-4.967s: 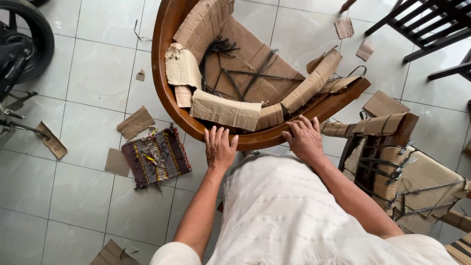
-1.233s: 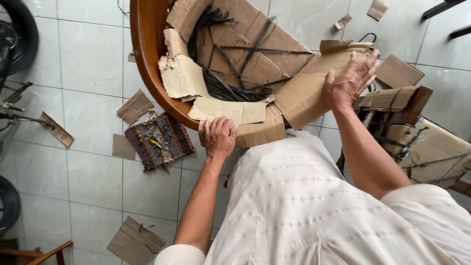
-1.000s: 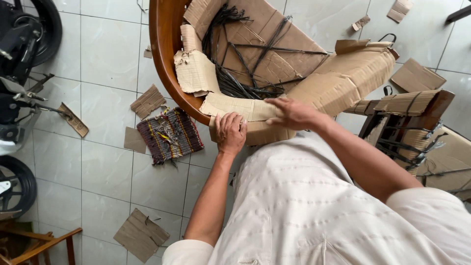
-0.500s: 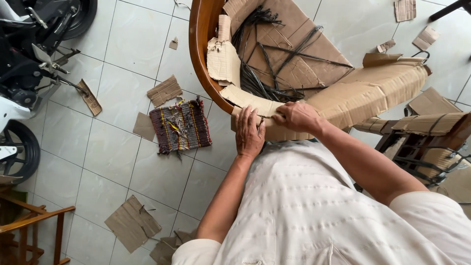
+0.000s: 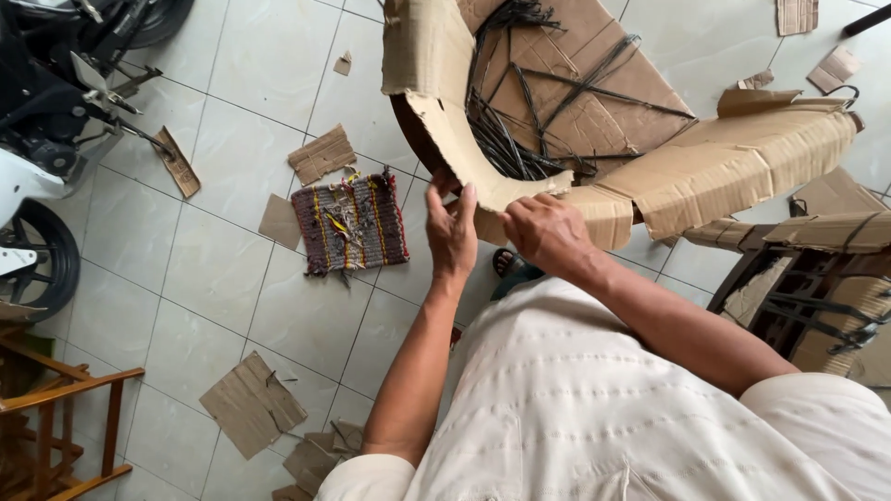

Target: Wrapping a wooden chair frame with protective cardboard and securing it with plastic ties using a small hook tool.

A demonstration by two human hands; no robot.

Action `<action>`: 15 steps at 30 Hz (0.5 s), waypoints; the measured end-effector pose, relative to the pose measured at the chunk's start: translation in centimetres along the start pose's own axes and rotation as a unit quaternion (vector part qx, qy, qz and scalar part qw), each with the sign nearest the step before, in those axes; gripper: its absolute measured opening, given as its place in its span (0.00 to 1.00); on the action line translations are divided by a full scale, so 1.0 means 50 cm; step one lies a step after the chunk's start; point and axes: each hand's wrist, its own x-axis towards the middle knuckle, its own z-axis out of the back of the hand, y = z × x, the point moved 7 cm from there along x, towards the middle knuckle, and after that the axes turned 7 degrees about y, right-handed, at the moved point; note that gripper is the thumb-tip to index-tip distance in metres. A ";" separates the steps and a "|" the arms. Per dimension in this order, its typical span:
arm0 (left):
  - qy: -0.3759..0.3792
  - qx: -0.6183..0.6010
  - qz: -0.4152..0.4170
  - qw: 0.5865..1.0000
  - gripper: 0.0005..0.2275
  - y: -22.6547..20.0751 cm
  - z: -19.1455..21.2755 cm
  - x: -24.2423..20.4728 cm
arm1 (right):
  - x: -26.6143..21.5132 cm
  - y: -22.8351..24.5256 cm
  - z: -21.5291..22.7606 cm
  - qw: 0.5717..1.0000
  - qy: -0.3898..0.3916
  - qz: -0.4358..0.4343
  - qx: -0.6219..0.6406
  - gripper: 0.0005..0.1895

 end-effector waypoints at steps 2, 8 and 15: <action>-0.037 0.002 -0.012 0.999 0.24 0.006 0.012 0.011 | 0.005 0.036 0.029 0.999 -0.033 0.033 -0.003 0.18; -0.189 0.162 -0.035 0.968 0.08 0.072 0.054 -0.016 | 0.035 0.084 0.091 0.987 0.009 0.153 0.046 0.19; -0.236 0.151 -0.047 0.959 0.05 0.035 0.077 -0.128 | 0.113 0.031 0.098 0.842 0.439 -0.045 0.310 0.42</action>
